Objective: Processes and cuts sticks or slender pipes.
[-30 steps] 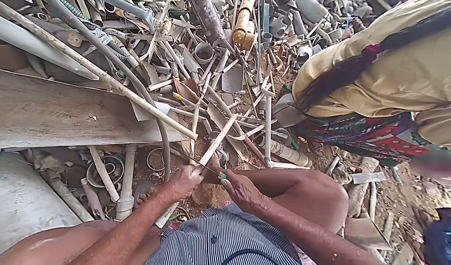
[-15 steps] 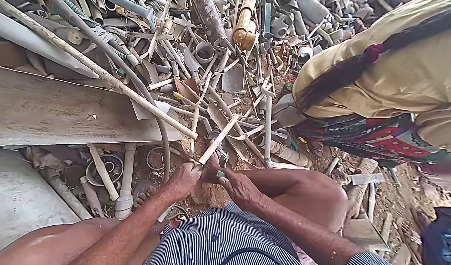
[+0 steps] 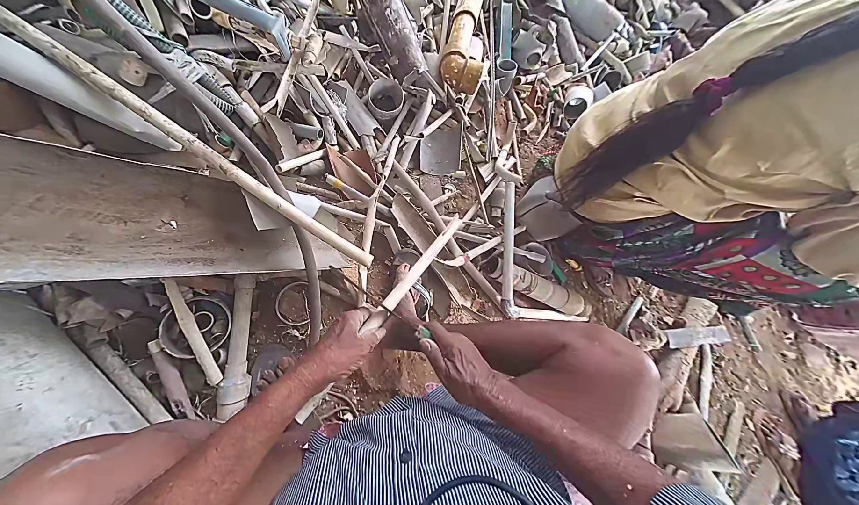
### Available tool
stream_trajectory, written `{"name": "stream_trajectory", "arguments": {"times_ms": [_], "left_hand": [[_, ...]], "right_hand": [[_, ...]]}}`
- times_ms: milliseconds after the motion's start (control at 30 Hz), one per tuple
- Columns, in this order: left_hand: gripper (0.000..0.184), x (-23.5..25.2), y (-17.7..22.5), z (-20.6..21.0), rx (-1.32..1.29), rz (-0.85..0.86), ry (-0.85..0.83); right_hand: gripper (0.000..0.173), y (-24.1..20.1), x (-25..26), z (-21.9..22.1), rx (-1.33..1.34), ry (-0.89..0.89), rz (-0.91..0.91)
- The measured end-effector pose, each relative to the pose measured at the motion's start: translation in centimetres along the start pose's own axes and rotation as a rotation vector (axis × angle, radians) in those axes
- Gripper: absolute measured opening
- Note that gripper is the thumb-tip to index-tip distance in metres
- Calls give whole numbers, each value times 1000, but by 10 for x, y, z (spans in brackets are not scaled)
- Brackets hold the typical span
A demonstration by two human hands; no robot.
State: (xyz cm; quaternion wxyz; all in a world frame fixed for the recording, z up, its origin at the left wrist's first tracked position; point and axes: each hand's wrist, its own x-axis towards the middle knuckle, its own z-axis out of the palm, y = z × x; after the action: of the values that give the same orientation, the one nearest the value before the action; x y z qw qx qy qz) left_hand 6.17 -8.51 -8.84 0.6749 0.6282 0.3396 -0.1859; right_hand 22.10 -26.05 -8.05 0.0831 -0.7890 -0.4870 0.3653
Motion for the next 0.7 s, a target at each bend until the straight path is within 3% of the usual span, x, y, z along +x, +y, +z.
{"name": "stream_trajectory", "arguments": {"times_ms": [100,233,300,467,567,700], "left_hand": [[26,-1,4,1,167,20,51],[39,-3,9,0,294,3,96],[42,-5,10,1,362,-33,115],[49,-12,18,4,524,-143,82],[47,-13,17,6,518,-146,98],[44,-9,13,6,455,-56,150]], "right_hand": [[52,6,-2,-7,-57,40,-24],[49,62,38,-61,-35,184,344],[47,69,48,-71,-30,215,431],[50,0,12,-13,-46,-52,166],[50,-12,1,3,-32,-68,46],[50,36,30,-44,-47,88,303]]}}
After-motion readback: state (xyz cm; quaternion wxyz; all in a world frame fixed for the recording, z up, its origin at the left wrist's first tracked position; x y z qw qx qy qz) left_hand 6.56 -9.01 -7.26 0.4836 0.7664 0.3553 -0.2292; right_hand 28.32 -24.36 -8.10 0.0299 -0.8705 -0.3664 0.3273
